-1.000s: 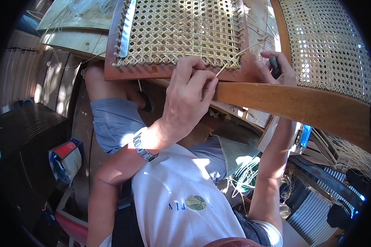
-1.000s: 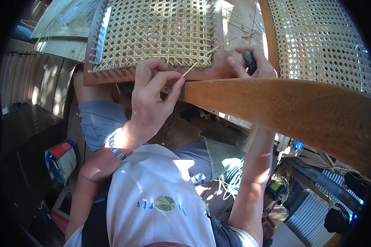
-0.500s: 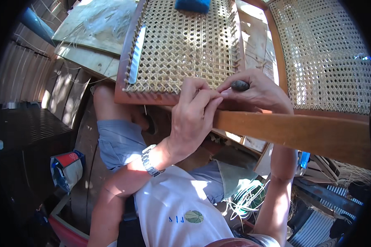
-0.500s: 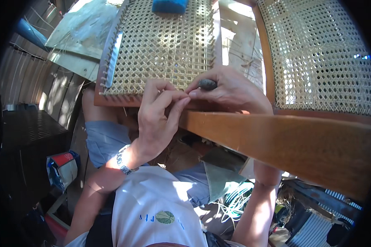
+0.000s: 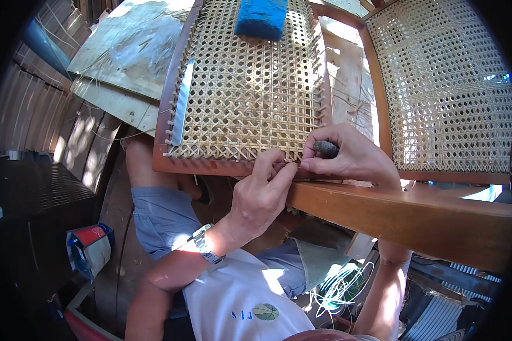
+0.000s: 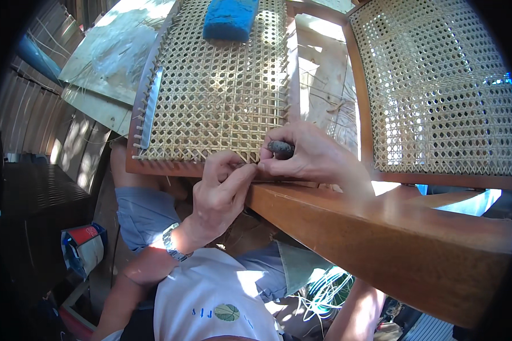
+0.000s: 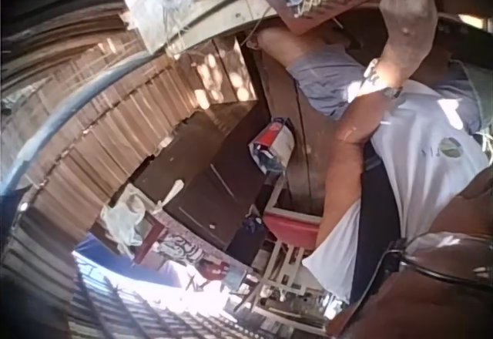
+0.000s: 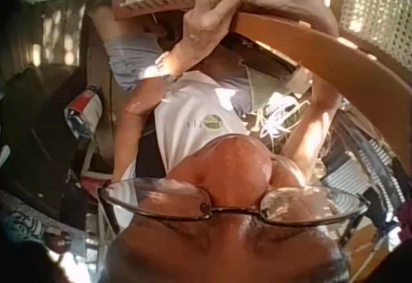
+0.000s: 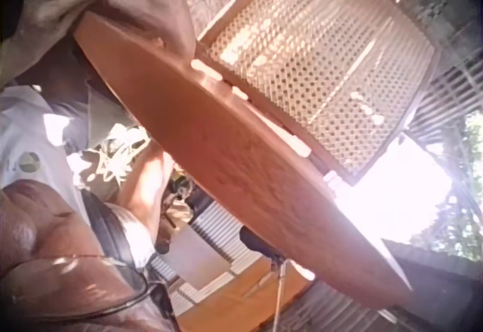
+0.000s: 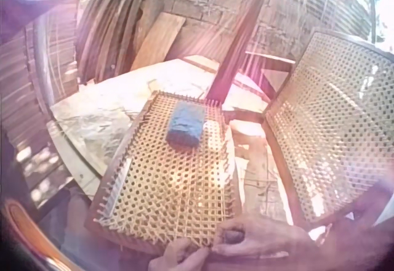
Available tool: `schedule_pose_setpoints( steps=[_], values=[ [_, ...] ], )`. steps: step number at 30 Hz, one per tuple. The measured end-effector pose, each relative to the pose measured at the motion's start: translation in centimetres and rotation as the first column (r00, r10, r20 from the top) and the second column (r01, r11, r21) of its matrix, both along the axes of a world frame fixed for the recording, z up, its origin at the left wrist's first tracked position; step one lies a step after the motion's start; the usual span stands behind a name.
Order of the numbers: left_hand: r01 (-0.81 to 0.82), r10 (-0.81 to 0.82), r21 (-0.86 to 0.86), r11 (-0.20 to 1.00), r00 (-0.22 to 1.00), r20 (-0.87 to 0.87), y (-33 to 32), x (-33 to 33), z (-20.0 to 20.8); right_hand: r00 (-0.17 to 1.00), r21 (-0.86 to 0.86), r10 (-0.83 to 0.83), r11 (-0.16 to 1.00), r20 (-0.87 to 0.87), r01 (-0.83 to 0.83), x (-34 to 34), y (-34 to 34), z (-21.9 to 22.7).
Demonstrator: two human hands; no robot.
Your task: Weaving cane strips into a chair frame using an awl and hammer.
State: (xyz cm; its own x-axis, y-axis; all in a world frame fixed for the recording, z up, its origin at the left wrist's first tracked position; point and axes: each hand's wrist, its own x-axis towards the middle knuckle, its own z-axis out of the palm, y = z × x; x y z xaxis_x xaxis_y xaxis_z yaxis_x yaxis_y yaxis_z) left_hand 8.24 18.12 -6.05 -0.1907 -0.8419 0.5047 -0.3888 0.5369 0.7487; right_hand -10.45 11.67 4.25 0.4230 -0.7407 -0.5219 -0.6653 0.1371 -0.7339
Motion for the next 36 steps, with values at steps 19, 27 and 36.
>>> schedule_pose_setpoints(
  steps=[19,27,36],
  values=[
    [-0.066,0.059,-0.036,0.997,0.983,-0.172,0.1,0.0,0.2,0.973,-0.213,0.016,0.975,-0.232,-0.067,1.5,-0.1,1.5],
    [0.002,0.019,0.106,0.994,0.98,-0.2,-0.3,0.8,0.2,0.94,-0.313,0.16,0.915,-0.301,-0.256,2.0,-0.6,0.7],
    [0.149,-0.097,0.227,0.962,0.97,-0.223,-0.1,1.5,0.8,0.937,-0.424,0.28,0.838,-0.209,-0.344,0.7,-0.7,-0.5]
  ],
)
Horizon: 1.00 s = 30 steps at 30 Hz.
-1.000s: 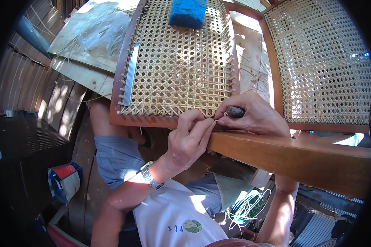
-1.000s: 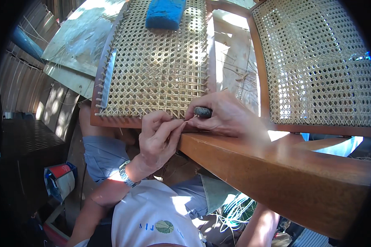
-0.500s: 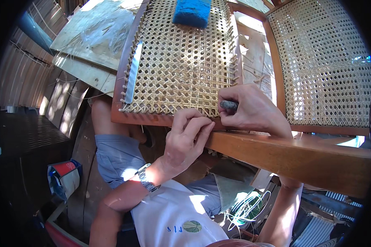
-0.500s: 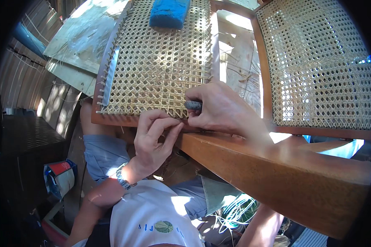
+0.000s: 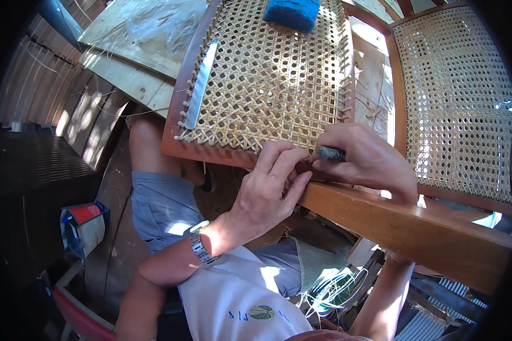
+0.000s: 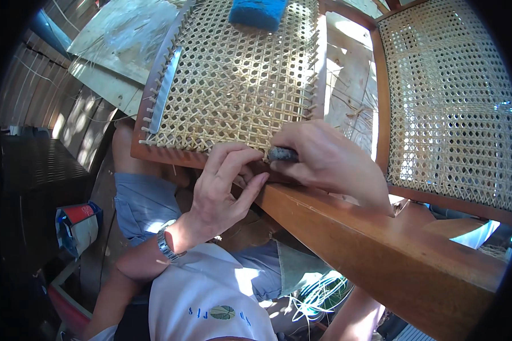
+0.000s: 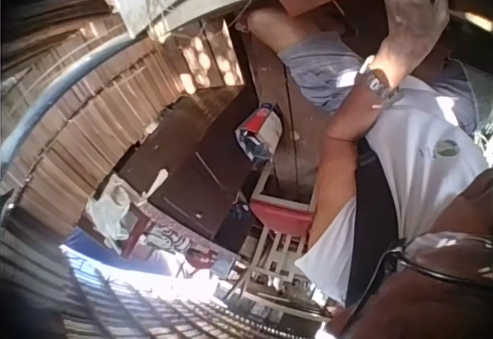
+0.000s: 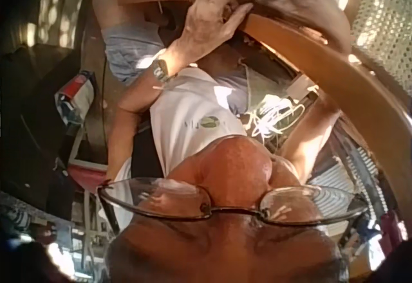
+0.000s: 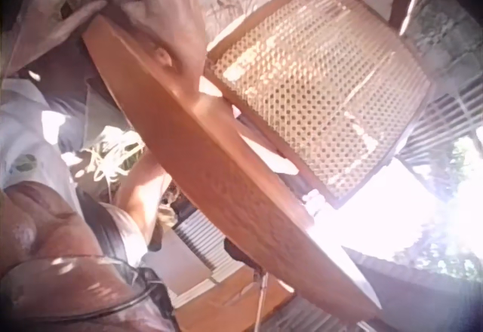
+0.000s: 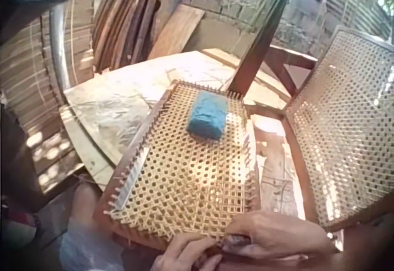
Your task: Weaving cane strips into a chair frame using an awl and hammer.
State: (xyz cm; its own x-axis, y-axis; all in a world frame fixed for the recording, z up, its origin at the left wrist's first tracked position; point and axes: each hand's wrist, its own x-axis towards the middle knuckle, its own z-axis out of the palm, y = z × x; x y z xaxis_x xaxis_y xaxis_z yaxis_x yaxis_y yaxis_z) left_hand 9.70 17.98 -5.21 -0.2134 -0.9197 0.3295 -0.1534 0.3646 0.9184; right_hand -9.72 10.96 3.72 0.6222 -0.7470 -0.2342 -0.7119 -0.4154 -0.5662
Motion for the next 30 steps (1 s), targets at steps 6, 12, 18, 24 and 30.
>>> schedule_pose_setpoints(
  steps=[6,12,18,24,30],
  values=[
    [0.095,-0.088,0.11,0.989,0.994,-0.061,-0.4,0.5,0.7,0.978,0.121,-0.187,0.973,-0.09,0.197,0.6,0.8,0.6],
    [-0.025,0.073,-0.163,0.986,0.953,0.295,-0.7,0.5,1.5,0.871,0.131,-0.48,0.875,0.106,0.467,-1.0,2.1,0.5],
    [-0.023,0.15,-0.323,0.946,0.915,0.374,-1.7,-0.6,2.4,0.488,-0.059,-0.806,0.499,0.335,0.865,-4.3,3.6,-2.1],
    [0.064,0.094,-0.369,0.927,0.914,0.395,-2.8,-0.5,2.1,0.542,0.297,-0.825,0.563,0.158,0.771,-5.4,3.3,-1.5],
    [0.117,-0.037,-0.208,0.971,0.935,0.353,-3.0,-0.3,2.4,0.551,0.169,-0.788,0.603,0.273,0.779,-3.8,4.1,-2.8]
  ],
)
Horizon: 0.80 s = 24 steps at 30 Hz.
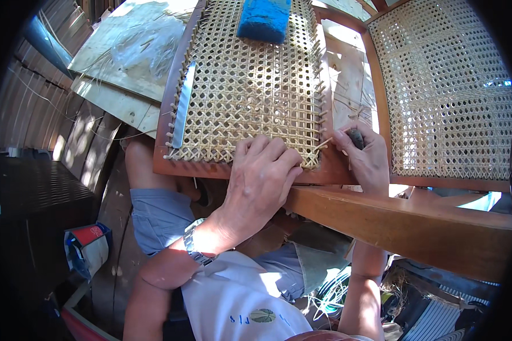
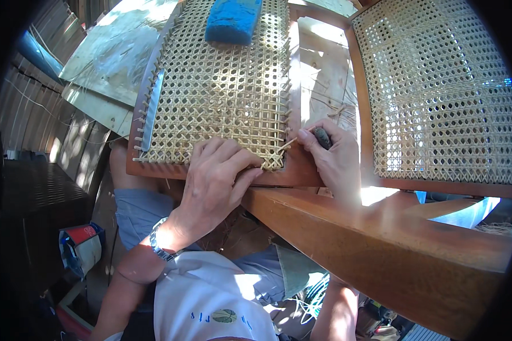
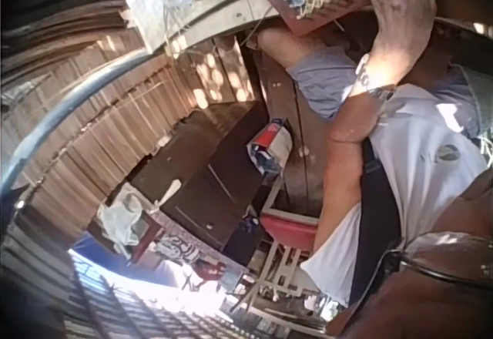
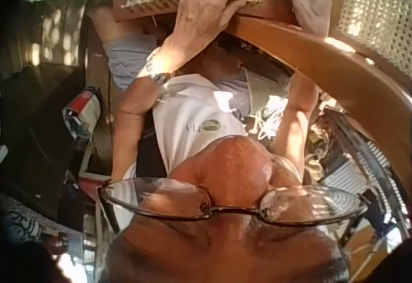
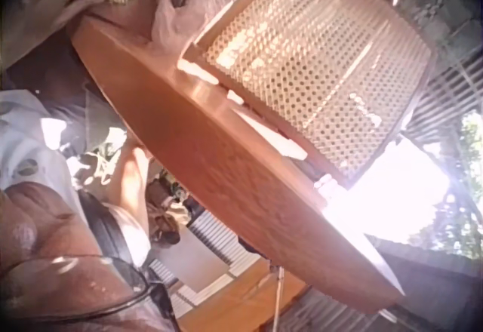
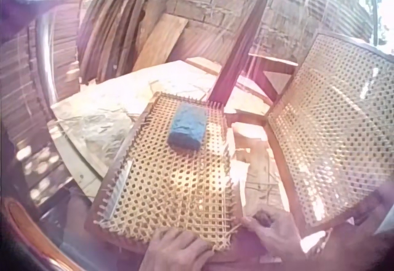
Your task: Weaving cane strips into a chair frame using an awl and hammer.
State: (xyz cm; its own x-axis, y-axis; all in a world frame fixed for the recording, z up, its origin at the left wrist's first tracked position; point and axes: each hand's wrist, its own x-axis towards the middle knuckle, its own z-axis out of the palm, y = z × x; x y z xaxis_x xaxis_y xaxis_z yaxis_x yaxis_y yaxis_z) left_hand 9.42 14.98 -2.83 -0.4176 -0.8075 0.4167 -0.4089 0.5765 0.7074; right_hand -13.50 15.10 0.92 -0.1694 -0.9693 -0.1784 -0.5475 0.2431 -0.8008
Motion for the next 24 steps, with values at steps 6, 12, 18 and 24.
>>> schedule_pose_setpoints(
  steps=[6,12,18,24],
  values=[
    [-0.049,0.05,-0.059,0.997,0.999,0.019,0.1,-0.6,0.0,0.935,-0.271,-0.105,0.963,-0.338,0.011,1.4,0.5,-1.2],
    [-0.06,0.063,-0.057,0.997,0.996,0.061,0.1,-0.8,-0.2,0.873,-0.158,-0.206,0.976,-0.442,0.15,1.9,0.0,-1.0],
    [-0.018,0.019,-0.015,1.0,0.999,0.026,-0.2,0.3,-0.4,0.859,-0.137,-0.217,0.975,-0.463,0.173,1.5,-0.1,-1.2],
    [0.112,-0.101,-0.158,0.981,0.992,0.08,-0.6,1.3,-1.5,0.933,-0.115,-0.273,0.961,-0.235,0.252,1.8,0.1,-0.5]
  ],
)
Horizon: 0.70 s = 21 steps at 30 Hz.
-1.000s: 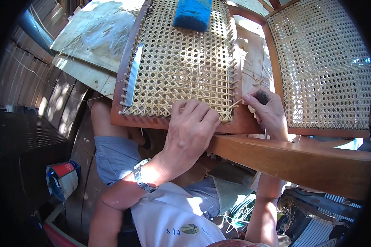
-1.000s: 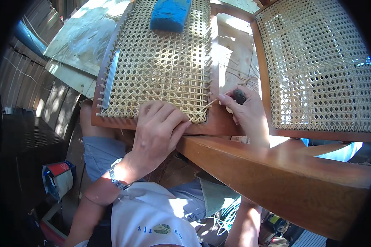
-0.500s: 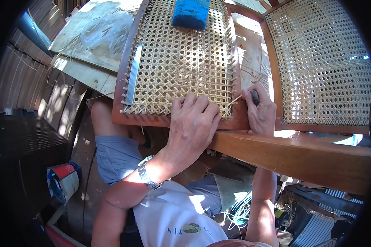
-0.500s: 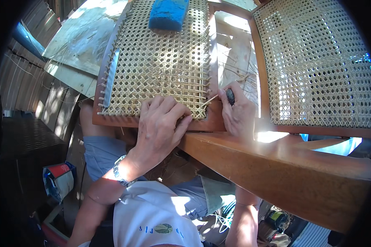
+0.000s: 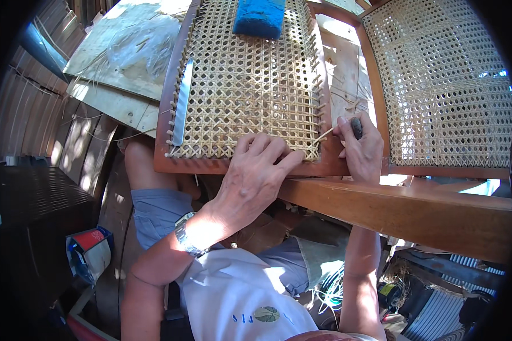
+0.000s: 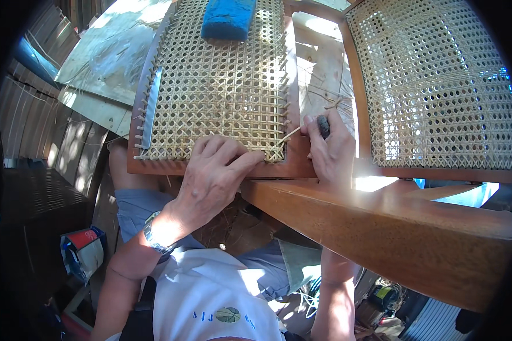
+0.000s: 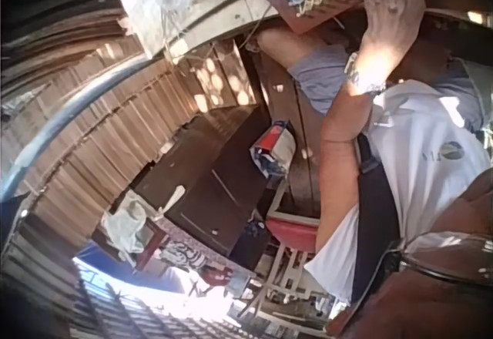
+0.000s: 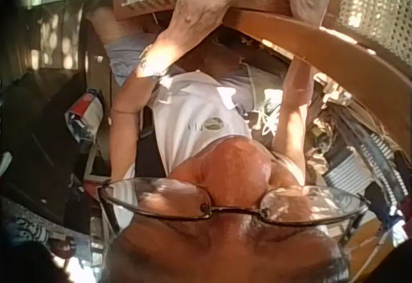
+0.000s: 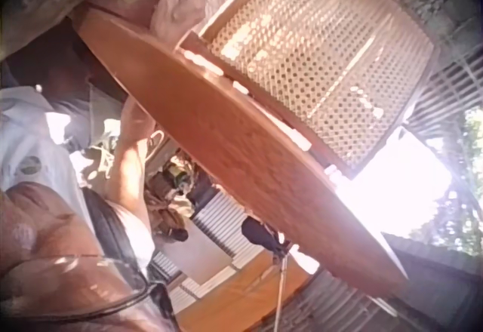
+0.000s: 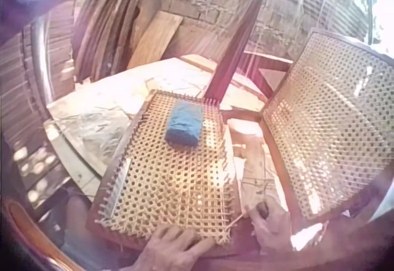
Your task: Weaving cane strips into a chair frame using an awl and hammer.
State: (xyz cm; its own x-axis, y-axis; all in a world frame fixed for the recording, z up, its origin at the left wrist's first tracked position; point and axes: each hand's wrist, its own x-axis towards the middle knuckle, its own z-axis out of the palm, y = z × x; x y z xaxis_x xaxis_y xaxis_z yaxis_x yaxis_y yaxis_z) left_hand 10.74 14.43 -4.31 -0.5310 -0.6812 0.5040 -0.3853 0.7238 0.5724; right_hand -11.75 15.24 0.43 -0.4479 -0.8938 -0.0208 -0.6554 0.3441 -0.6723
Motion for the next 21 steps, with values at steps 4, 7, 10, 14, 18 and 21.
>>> schedule_pose_setpoints(
  steps=[4,7,10,14,18,21],
  values=[
    [0.028,-0.027,-0.027,0.999,0.999,0.03,-0.1,0.0,0.1,0.987,-0.013,0.072,0.997,0.143,-0.071,-1.2,0.5,-0.5],
    [0.047,-0.041,-0.065,0.997,0.995,0.087,-0.1,0.2,0.0,0.994,-0.014,0.091,0.996,-0.056,-0.092,-0.9,0.2,-1.0],
    [0.07,-0.052,-0.098,0.993,0.983,0.175,0.1,0.2,0.2,0.983,-0.06,0.059,0.996,-0.174,-0.071,-0.7,-0.2,-1.5],
    [0.085,-0.05,-0.133,0.988,0.968,0.246,0.2,0.1,0.4,0.989,-0.067,0.062,0.995,-0.135,-0.072,-0.8,-0.5,-1.4],
    [0.113,-0.081,-0.181,0.977,0.982,0.172,0.1,0.5,-0.6,0.988,-0.057,0.085,0.994,-0.129,-0.093,-0.9,-0.4,-1.3],
    [0.126,-0.074,-0.203,0.971,0.967,0.245,0.4,0.6,0.0,0.989,-0.054,0.09,0.994,-0.118,-0.097,-0.9,-0.5,-1.2]
  ],
)
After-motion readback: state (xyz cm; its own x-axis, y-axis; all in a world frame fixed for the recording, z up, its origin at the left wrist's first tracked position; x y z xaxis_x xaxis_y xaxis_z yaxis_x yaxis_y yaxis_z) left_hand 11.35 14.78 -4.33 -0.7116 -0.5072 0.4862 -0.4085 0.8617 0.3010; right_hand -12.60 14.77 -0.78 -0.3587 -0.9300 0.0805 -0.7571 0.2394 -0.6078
